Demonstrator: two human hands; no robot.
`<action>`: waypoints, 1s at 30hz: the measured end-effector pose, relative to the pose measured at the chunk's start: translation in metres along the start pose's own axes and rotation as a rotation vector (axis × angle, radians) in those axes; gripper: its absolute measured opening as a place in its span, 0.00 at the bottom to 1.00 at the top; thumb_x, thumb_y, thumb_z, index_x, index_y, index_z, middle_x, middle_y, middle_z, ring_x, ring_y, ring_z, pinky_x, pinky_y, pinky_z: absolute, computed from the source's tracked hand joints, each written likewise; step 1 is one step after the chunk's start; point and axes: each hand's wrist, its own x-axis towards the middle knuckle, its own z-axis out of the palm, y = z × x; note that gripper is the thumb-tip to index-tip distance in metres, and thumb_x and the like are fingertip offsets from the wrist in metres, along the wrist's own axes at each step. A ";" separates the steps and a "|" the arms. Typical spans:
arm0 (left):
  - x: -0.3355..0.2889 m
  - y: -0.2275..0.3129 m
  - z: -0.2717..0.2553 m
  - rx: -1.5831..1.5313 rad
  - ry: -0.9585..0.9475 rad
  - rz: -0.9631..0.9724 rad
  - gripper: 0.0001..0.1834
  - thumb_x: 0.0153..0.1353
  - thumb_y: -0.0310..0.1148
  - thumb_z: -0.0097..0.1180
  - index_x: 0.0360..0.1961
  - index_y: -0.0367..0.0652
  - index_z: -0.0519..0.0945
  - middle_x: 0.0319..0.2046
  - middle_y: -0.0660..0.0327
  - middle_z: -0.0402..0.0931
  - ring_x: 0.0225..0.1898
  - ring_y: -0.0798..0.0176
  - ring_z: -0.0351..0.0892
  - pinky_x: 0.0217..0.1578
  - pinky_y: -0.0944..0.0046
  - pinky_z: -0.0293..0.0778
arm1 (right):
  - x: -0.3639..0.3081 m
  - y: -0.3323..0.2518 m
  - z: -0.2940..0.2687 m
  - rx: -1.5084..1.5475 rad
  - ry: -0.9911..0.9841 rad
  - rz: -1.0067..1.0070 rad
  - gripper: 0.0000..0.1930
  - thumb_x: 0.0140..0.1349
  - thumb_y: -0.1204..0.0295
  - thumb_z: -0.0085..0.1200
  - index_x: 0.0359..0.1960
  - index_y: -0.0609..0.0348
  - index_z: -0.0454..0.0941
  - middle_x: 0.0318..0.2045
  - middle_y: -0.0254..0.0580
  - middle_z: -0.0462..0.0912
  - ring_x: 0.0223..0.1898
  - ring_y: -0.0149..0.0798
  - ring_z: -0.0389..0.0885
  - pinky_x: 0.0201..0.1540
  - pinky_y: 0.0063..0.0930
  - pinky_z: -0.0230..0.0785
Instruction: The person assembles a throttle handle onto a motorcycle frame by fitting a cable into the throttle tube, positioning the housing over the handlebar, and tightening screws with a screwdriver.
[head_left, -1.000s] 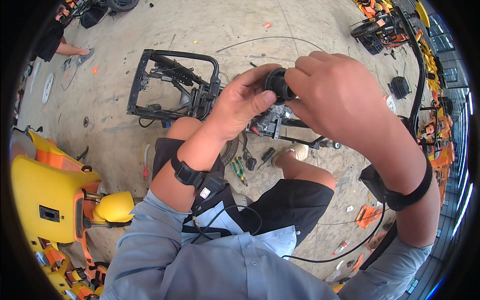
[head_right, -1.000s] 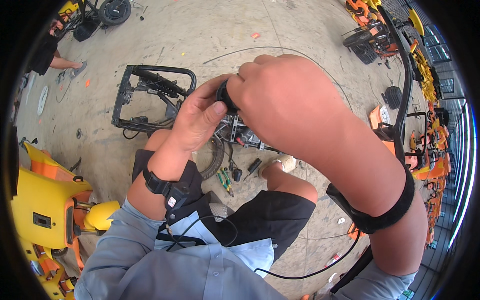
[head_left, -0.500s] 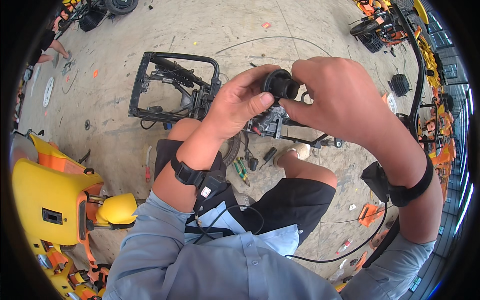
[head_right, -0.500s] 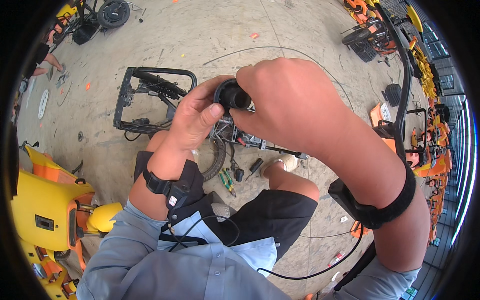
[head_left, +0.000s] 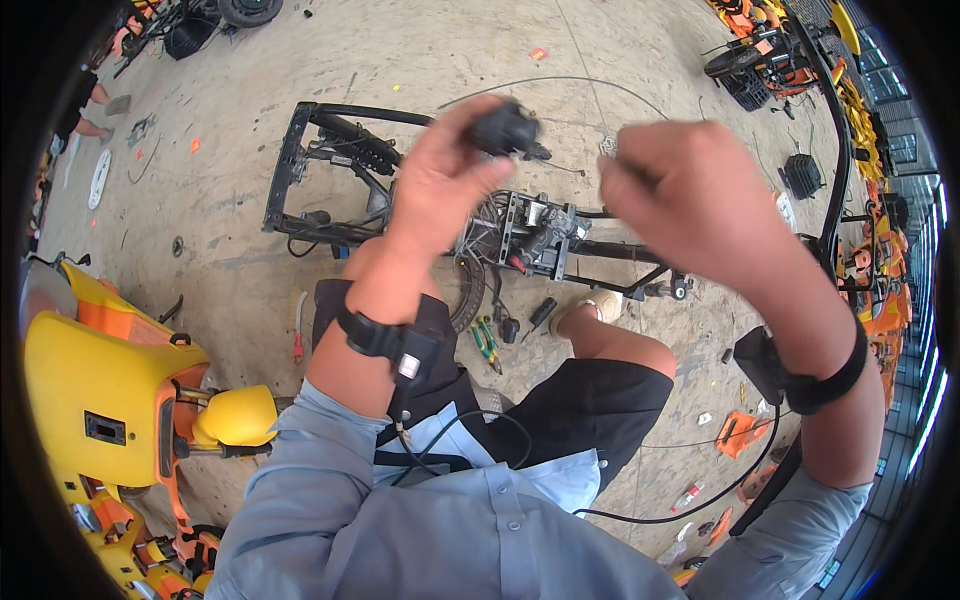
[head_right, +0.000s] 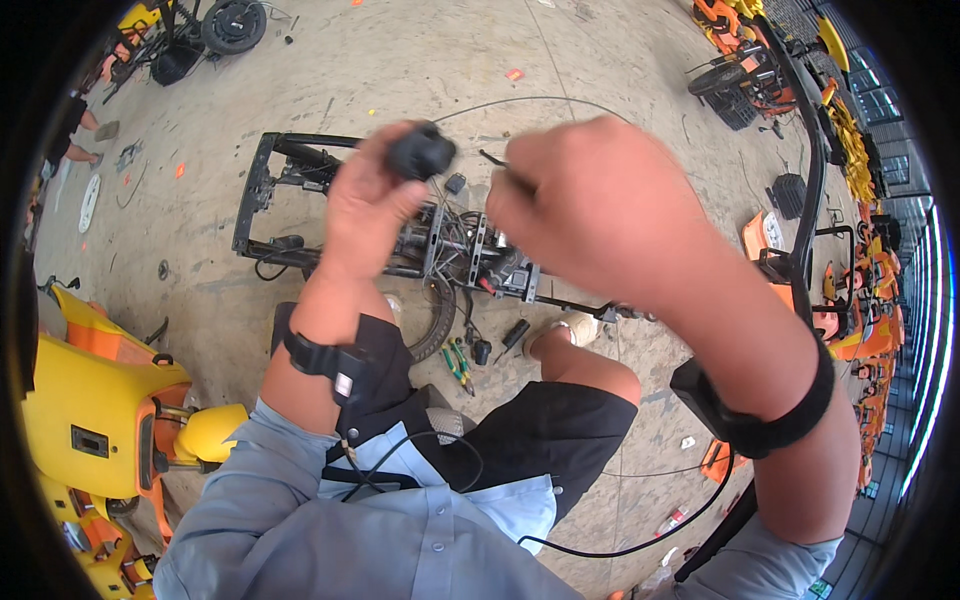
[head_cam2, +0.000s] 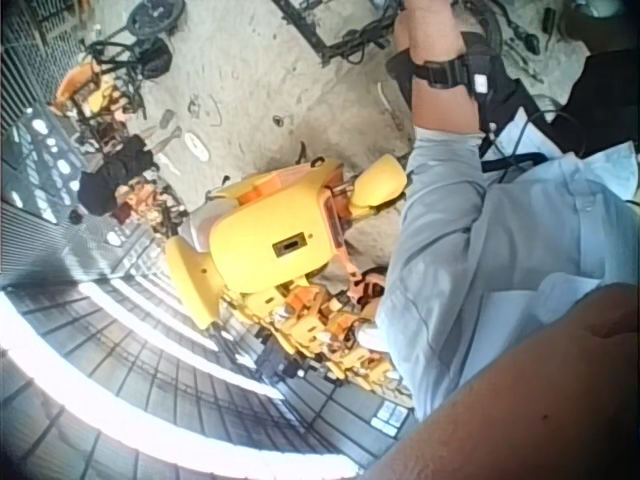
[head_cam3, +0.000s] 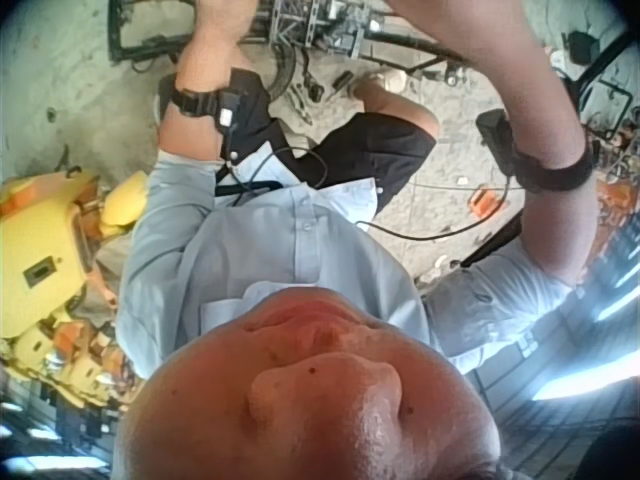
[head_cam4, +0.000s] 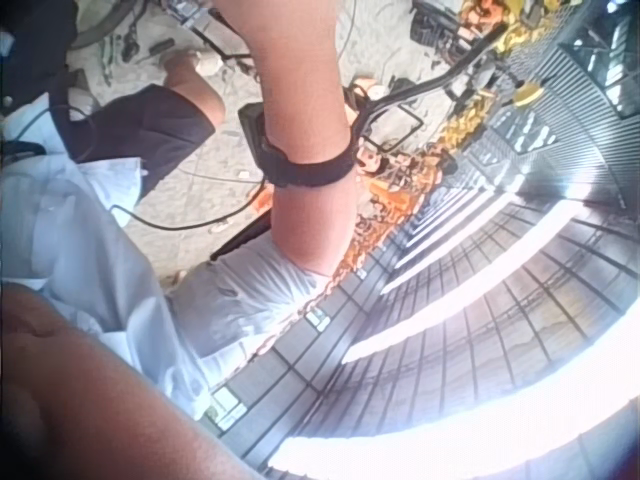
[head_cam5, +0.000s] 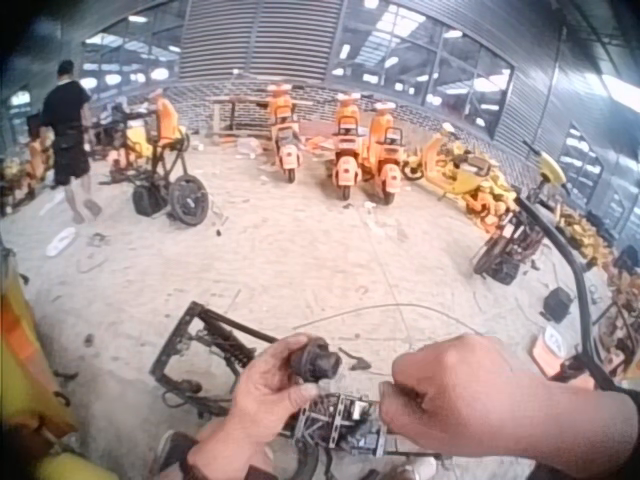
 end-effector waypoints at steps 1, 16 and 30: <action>0.007 0.007 -0.012 -0.041 -0.020 0.041 0.29 0.64 0.22 0.62 0.66 0.37 0.68 0.57 0.57 0.77 0.57 0.65 0.76 0.59 0.64 0.73 | 0.003 0.002 -0.005 0.051 0.040 0.035 0.17 0.59 0.60 0.59 0.21 0.63 0.77 0.16 0.51 0.77 0.23 0.57 0.80 0.28 0.48 0.72; -0.012 -0.003 0.019 -0.128 -0.181 -0.214 0.35 0.72 0.53 0.52 0.67 0.34 0.67 0.55 0.57 0.77 0.55 0.66 0.76 0.56 0.65 0.73 | -0.003 0.003 0.021 -0.211 -0.029 -0.199 0.24 0.55 0.50 0.65 0.36 0.61 0.75 0.28 0.45 0.80 0.31 0.49 0.84 0.31 0.40 0.76; -0.014 0.002 0.026 -0.130 -0.144 -0.335 0.34 0.74 0.55 0.46 0.64 0.34 0.71 0.50 0.58 0.78 0.50 0.68 0.78 0.48 0.69 0.75 | -0.004 0.001 0.014 -0.152 -0.080 -0.183 0.18 0.57 0.56 0.65 0.32 0.60 0.77 0.27 0.45 0.82 0.32 0.50 0.84 0.32 0.42 0.76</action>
